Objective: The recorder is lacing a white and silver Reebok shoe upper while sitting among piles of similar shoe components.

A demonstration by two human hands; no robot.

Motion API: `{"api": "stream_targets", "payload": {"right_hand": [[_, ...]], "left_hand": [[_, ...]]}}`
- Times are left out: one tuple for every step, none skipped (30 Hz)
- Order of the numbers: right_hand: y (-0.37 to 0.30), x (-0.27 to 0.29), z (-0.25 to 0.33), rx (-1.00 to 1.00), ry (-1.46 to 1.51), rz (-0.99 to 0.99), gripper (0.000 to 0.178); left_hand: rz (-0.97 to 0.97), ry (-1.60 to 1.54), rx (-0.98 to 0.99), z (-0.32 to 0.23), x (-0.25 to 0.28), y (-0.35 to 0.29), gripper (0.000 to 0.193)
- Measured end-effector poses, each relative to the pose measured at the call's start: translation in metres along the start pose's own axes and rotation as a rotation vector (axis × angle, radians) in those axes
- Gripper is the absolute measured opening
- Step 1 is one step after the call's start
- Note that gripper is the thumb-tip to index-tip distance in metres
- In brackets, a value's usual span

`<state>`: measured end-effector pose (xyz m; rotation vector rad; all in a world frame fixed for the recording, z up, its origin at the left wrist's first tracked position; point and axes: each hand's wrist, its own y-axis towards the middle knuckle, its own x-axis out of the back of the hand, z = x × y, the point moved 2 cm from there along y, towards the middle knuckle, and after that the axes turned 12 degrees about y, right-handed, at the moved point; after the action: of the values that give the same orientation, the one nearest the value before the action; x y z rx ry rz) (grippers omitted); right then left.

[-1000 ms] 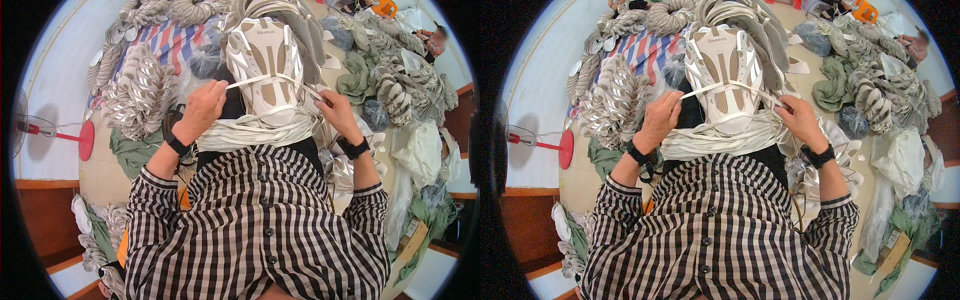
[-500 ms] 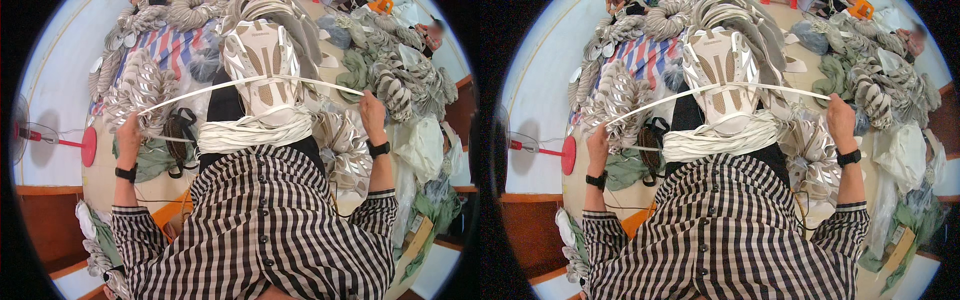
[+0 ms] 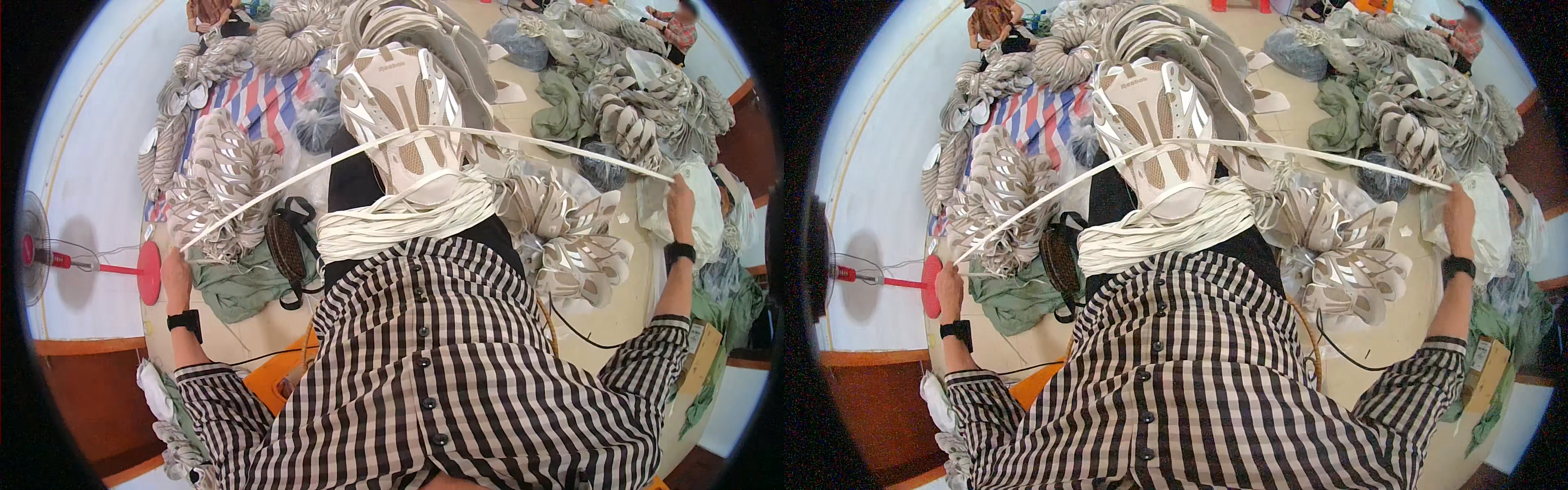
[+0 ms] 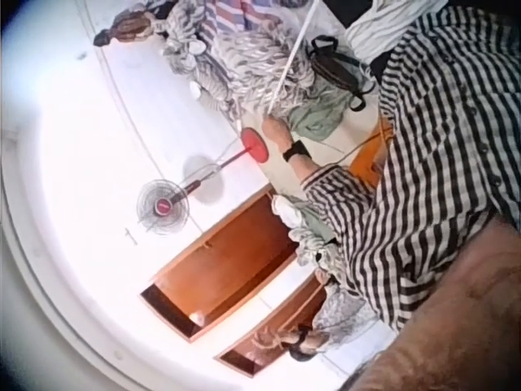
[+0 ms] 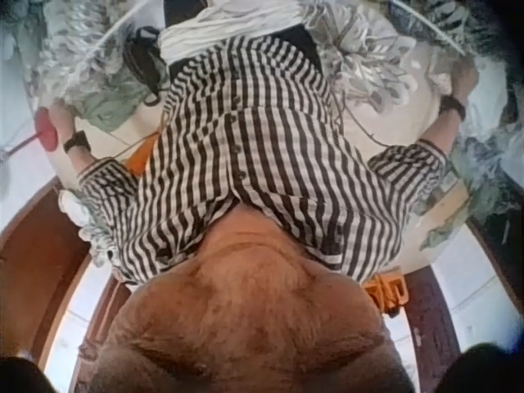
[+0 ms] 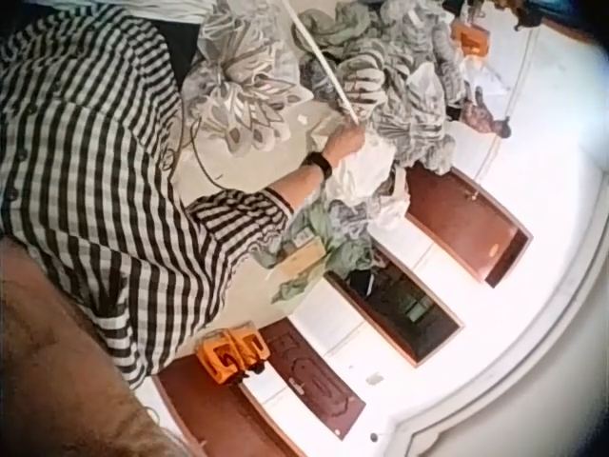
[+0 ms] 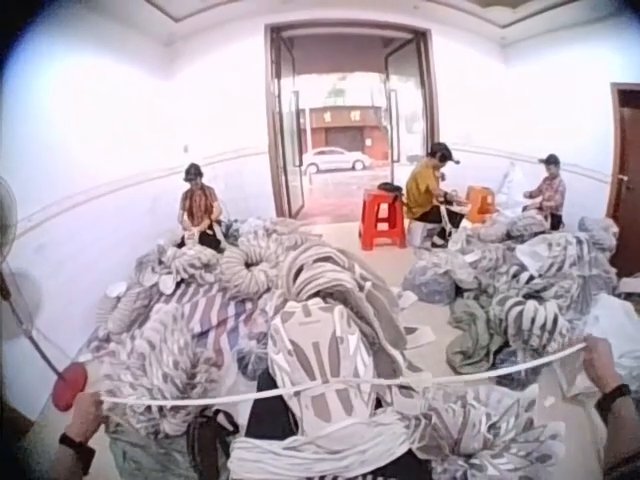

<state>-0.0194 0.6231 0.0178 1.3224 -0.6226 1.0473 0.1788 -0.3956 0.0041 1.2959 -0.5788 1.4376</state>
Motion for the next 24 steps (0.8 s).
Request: {"api": "stream_targets", "payload": {"right_hand": [[-0.008, 0.014, -0.016, -0.085, -0.053, 0.028, 0.019], [-0.017, 0.024, -0.032, -0.167, -0.099, 0.054, 0.021], [-0.025, 0.032, -0.042, -0.049, -0.105, -0.045, 0.019], [-0.03, 0.035, -0.058, -0.059, -0.102, -0.06, 0.02], [-0.039, 0.042, -0.081, -0.13, -0.056, -0.022, 0.023], [-0.05, 0.044, -0.094, -0.182, -0.082, -0.01, 0.025], [-0.073, 0.052, -0.11, -0.246, -0.127, -0.005, 0.028], [-0.083, 0.057, -0.12, -0.229, -0.145, -0.024, 0.031], [-0.093, 0.077, -0.125, -0.211, -0.183, -0.049, 0.034], [-0.109, 0.083, -0.139, -0.302, -0.205, -0.025, 0.036], [-0.124, 0.09, -0.151, -0.392, -0.227, 0.001, 0.038], [-0.129, 0.105, -0.165, -0.428, -0.166, -0.002, 0.038], [-0.134, 0.113, -0.169, -0.415, -0.17, -0.002, 0.038], [-0.141, 0.12, -0.17, -0.361, -0.235, -0.064, 0.037], [-0.155, 0.132, -0.17, -0.32, -0.31, -0.139, 0.036], [-0.149, 0.128, -0.163, -0.305, -0.297, -0.145, 0.036], [-0.144, 0.125, -0.156, -0.388, -0.282, -0.124, 0.033], [-0.133, 0.119, -0.148, -0.469, -0.255, -0.086, 0.031], [-0.174, 0.12, -0.156, -0.535, -0.248, -0.08, 0.031], [-0.171, 0.127, -0.156, -0.443, -0.287, -0.125, 0.03], [-0.117, 0.111, -0.149, -0.283, -0.303, -0.142, 0.029], [-0.177, 0.136, -0.151, -0.37, -0.343, -0.161, 0.029], [-0.175, 0.136, -0.151, -0.456, -0.327, -0.131, 0.028], [-0.179, 0.142, -0.15, -0.541, -0.319, -0.114, 0.027]], "left_hand": [[-0.006, -0.005, -0.004, 0.01, -0.006, -0.002, 0.014], [0.012, 0.005, 0.028, 0.029, -0.014, -0.008, 0.01], [0.033, 0.018, 0.069, 0.052, -0.023, -0.019, 0.01], [0.031, 0.033, 0.081, 0.087, -0.029, -0.031, 0.01], [0.192, -0.663, 0.411, 0.123, -0.039, -0.037, 0.012], [0.347, -1.361, 0.732, 0.14, -0.044, -0.049, 0.016], [0.353, -1.363, 0.716, 0.136, -0.047, -0.051, 0.016], [0.203, -1.035, 0.657, 0.134, -0.043, -0.064, 0.016], [0.068, -0.726, 0.582, 0.132, -0.05, -0.074, 0.017], [0.067, -0.598, 0.531, 0.137, -0.045, -0.075, 0.013], [0.059, -0.595, 0.528, 0.142, -0.04, -0.078, 0.013], [0.08, -0.657, 0.635, 0.139, -0.041, -0.083, 0.012], [0.09, -0.715, 0.752, 0.14, -0.043, -0.096, 0.011], [0.07, -0.534, 0.684, 0.15, -0.04, -0.101, 0.01], [0.068, -0.544, 0.676, 0.15, -0.044, -0.098, 0.01], [0.014, -0.65, 0.712, 0.159, -0.044, -0.114, 0.009], [-0.041, -0.758, 0.747, 0.166, -0.046, -0.131, 0.008], [-0.051, -0.739, 0.767, 0.188, -0.04, -0.152, 0.008], [-0.065, -0.499, 0.628, 0.205, -0.025, -0.112, 0.008], [-0.065, -0.287, 0.556, 0.214, -0.026, -0.121, 0.009], [-0.026, -0.271, 0.627, 0.238, -0.031, -0.182, 0.009], [0.005, -0.361, 0.585, 0.232, -0.036, -0.121, 0.01], [0.062, -0.42, 0.635, 0.235, -0.039, -0.126, 0.011], [0.014, -0.445, 0.759, 0.227, -0.051, -0.132, 0.014]]}}
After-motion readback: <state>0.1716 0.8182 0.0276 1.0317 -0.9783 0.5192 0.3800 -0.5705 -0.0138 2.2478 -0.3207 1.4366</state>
